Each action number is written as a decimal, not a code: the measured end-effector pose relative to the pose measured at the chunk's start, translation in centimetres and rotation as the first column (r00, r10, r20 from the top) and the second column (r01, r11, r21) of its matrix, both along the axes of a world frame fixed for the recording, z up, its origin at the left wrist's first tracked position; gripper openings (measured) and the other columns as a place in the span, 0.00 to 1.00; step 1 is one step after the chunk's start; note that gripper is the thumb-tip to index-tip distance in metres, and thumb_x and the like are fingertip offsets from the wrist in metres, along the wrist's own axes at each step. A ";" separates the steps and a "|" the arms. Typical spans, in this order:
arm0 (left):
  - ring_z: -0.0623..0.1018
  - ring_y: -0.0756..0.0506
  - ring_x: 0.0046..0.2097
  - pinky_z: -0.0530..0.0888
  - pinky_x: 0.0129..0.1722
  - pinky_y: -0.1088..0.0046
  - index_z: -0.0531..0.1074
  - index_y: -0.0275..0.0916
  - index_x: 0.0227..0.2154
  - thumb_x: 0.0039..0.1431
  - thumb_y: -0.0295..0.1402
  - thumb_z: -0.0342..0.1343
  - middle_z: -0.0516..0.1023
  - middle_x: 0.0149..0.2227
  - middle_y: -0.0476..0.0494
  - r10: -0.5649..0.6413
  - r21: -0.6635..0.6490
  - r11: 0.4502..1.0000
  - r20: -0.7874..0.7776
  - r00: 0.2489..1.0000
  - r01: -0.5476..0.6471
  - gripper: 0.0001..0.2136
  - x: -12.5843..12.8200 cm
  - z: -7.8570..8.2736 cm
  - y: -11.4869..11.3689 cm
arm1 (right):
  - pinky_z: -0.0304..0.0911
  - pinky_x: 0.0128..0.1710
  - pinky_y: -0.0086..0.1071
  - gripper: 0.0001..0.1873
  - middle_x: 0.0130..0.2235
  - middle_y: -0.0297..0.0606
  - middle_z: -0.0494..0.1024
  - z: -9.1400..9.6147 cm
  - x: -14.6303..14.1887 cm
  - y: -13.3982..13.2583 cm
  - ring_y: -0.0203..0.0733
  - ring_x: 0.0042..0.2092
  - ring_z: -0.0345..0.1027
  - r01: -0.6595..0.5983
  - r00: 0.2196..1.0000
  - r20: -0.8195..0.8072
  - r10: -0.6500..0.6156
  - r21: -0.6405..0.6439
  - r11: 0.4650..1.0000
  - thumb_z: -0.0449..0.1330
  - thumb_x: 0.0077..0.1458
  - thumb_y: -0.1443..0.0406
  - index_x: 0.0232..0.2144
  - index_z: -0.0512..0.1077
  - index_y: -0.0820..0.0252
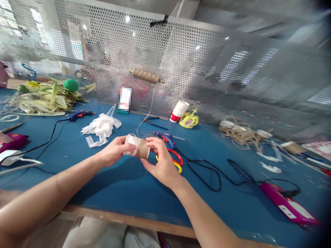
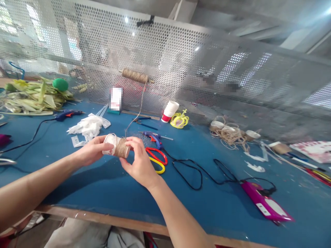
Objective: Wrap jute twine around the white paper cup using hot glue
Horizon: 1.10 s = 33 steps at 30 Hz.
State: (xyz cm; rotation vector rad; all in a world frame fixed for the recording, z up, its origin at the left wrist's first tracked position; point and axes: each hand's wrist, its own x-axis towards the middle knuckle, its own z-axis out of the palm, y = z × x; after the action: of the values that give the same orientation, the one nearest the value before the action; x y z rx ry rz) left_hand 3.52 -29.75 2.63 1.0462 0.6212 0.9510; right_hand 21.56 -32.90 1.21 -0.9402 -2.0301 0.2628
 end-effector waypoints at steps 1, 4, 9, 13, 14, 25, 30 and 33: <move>0.73 0.49 0.29 0.67 0.32 0.74 0.71 0.32 0.30 0.37 0.30 0.64 0.75 0.25 0.46 0.003 0.002 1.000 -0.009 1.000 -0.003 0.14 0.0 0.0 0.0 | 0.64 0.47 0.46 0.20 0.50 0.46 0.63 0.0 0.0 0.0 0.49 0.54 0.60 -0.004 1.000 0.000 0.004 -0.012 1.000 0.59 0.49 0.68 0.43 0.58 0.53; 0.73 0.49 0.29 0.67 0.33 0.74 0.72 0.33 0.30 0.40 0.33 0.63 0.76 0.26 0.47 0.025 0.047 0.999 -0.027 0.999 -0.024 0.13 0.0 -0.4 0.0 | 0.64 0.49 0.43 0.19 0.50 0.46 0.64 0.6 0.7 0.5 0.47 0.53 0.62 -0.031 0.999 -0.040 0.030 -0.024 0.999 0.60 0.50 0.64 0.44 0.59 0.53; 0.71 0.50 0.29 0.66 0.33 0.74 0.73 0.33 0.27 0.44 0.44 0.61 0.74 0.25 0.47 0.098 0.196 0.978 -0.139 0.985 -0.070 0.16 0.0 -1.1 0.2 | 0.63 0.46 0.36 0.14 0.44 0.48 0.71 2.8 4.4 4.2 0.43 0.45 0.69 0.504 0.862 -0.027 -0.506 -0.050 0.862 0.47 0.60 0.60 0.43 0.65 0.62; 0.70 0.50 0.29 0.66 0.32 0.74 0.73 0.33 0.26 0.44 0.49 0.60 0.74 0.25 0.48 0.151 0.224 0.968 -0.182 0.972 -0.109 0.19 0.1 -1.3 0.3 | 0.59 0.48 0.37 0.13 0.47 0.57 0.71 2.5 7.2 7.8 0.51 0.49 0.67 0.808 0.554 0.552 -0.623 -0.176 0.562 0.55 0.51 0.67 0.39 0.71 0.69; 0.70 0.50 0.29 0.66 0.32 0.74 0.73 0.33 0.26 0.44 0.49 0.59 0.74 0.25 0.48 0.154 0.226 0.968 -0.179 0.972 -0.112 0.20 0.2 -1.3 0.3 | 0.60 0.47 0.36 0.12 0.45 0.58 0.73 2.0 7.5 8.5 0.53 0.48 0.68 0.816 0.544 0.590 -0.597 -0.205 0.541 0.58 0.48 0.68 0.36 0.73 0.70; 0.64 0.53 0.23 0.62 0.26 0.76 0.68 0.33 0.19 0.45 0.50 0.57 0.67 0.19 0.50 0.216 0.285 0.947 -0.225 0.950 -0.148 0.21 0.2 -1.7 0.5 | 0.65 0.34 0.31 0.18 0.39 0.50 0.77 1.1 8.2 9.4 0.45 0.38 0.73 0.755 0.653 0.373 -0.659 -0.385 0.531 0.57 0.48 0.68 0.44 0.67 0.69; 0.61 0.54 0.22 0.59 0.24 0.76 0.65 0.35 0.16 0.47 0.46 0.55 0.63 0.18 0.52 0.279 0.363 0.918 -0.301 0.912 -0.161 0.18 0.2 -2.0 0.6 | 0.62 0.23 0.26 0.15 0.23 0.34 0.73 4.1 6.7 4.5 0.33 0.23 0.66 0.313 0.879 -0.108 -0.464 -0.601 0.735 0.57 0.50 0.57 0.32 0.69 0.65; 0.60 0.54 0.22 0.58 0.23 0.76 0.64 0.35 0.17 0.49 0.45 0.52 0.62 0.17 0.52 0.317 0.424 0.893 -0.349 0.882 -0.153 0.18 0.1 -2.1 0.5 | 0.58 0.17 0.25 0.17 0.21 0.33 0.71 4.8 5.4 1.8 0.31 0.19 0.62 0.083 0.884 -0.324 -0.336 -0.599 0.796 0.62 0.44 0.56 0.31 0.70 0.65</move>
State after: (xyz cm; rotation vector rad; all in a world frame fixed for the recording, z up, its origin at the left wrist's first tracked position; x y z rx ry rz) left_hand 3.63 -29.22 0.52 1.5753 0.9549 1.1070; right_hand 26.91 -31.13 6.05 -1.3388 -1.4368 0.9101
